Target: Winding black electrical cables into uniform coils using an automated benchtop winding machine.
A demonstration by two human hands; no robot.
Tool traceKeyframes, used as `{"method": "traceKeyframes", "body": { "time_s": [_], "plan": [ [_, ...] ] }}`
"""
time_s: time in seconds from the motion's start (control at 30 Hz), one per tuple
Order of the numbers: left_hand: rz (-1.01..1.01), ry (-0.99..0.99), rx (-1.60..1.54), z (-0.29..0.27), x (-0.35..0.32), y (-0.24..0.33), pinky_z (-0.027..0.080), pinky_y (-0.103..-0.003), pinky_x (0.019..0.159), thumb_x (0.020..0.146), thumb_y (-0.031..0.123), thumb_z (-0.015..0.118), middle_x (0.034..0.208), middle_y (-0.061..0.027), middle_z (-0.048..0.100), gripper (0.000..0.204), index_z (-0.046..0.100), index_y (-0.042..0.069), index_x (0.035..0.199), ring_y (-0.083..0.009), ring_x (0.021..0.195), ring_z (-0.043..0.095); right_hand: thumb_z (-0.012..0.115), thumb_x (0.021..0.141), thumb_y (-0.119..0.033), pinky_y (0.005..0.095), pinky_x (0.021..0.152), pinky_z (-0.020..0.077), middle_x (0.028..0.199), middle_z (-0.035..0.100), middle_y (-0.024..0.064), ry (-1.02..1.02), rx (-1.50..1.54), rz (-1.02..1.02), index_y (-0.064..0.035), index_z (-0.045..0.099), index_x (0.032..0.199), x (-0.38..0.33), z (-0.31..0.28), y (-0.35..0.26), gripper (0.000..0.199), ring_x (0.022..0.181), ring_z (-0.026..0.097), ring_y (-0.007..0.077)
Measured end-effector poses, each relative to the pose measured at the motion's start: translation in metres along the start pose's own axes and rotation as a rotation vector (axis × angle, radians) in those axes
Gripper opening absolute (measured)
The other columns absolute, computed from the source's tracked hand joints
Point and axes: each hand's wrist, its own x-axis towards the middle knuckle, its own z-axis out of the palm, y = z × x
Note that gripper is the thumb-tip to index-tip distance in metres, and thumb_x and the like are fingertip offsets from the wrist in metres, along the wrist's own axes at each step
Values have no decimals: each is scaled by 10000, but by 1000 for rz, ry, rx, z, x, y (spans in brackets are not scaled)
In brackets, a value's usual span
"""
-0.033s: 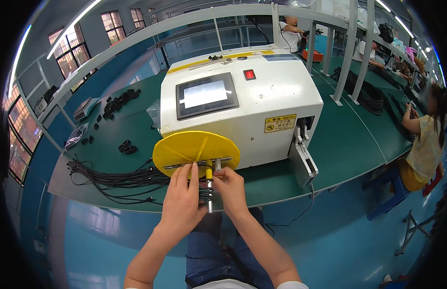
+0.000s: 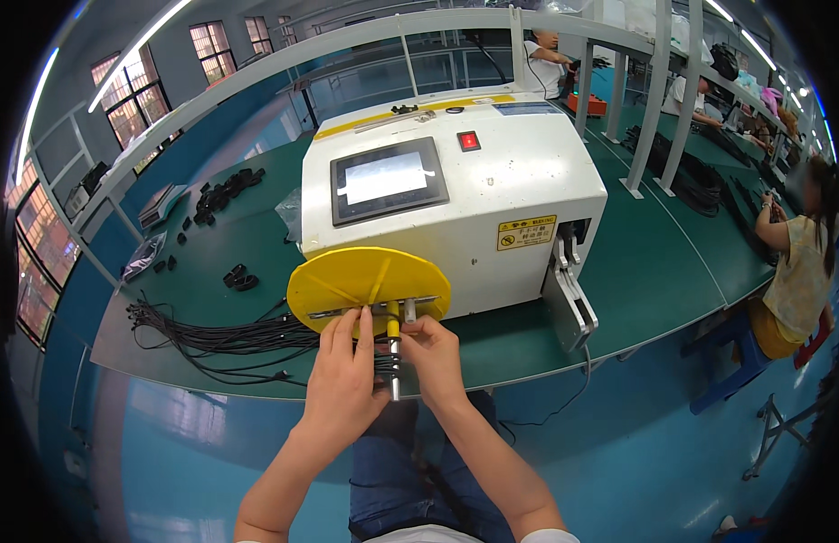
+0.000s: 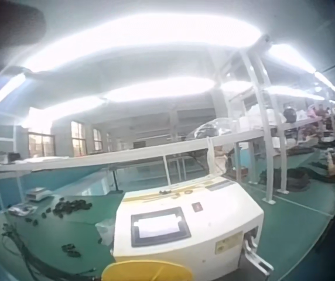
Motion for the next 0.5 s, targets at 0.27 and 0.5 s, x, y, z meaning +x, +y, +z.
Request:
{"method": "traceKeyframes", "body": {
  "time_s": [0.27,0.5],
  "plan": [
    [12,58,-59,7,-9,0,392,-424,1005,601,47,699,1236,-215,480,775,399,-104,1300,-359,1134,468,590,848,56,245,810,483,920,654,60,-65,67,-63,24,612,975,-23,4,-7,133,882,618,110],
    [28,203,50,16,-6,-3,408,-437,986,705,17,611,1040,-153,561,498,504,-51,1186,-303,964,551,530,824,114,218,772,493,933,645,58,-69,76,-3,44,613,990,-35,6,-12,198,846,615,96]
  ]
}}
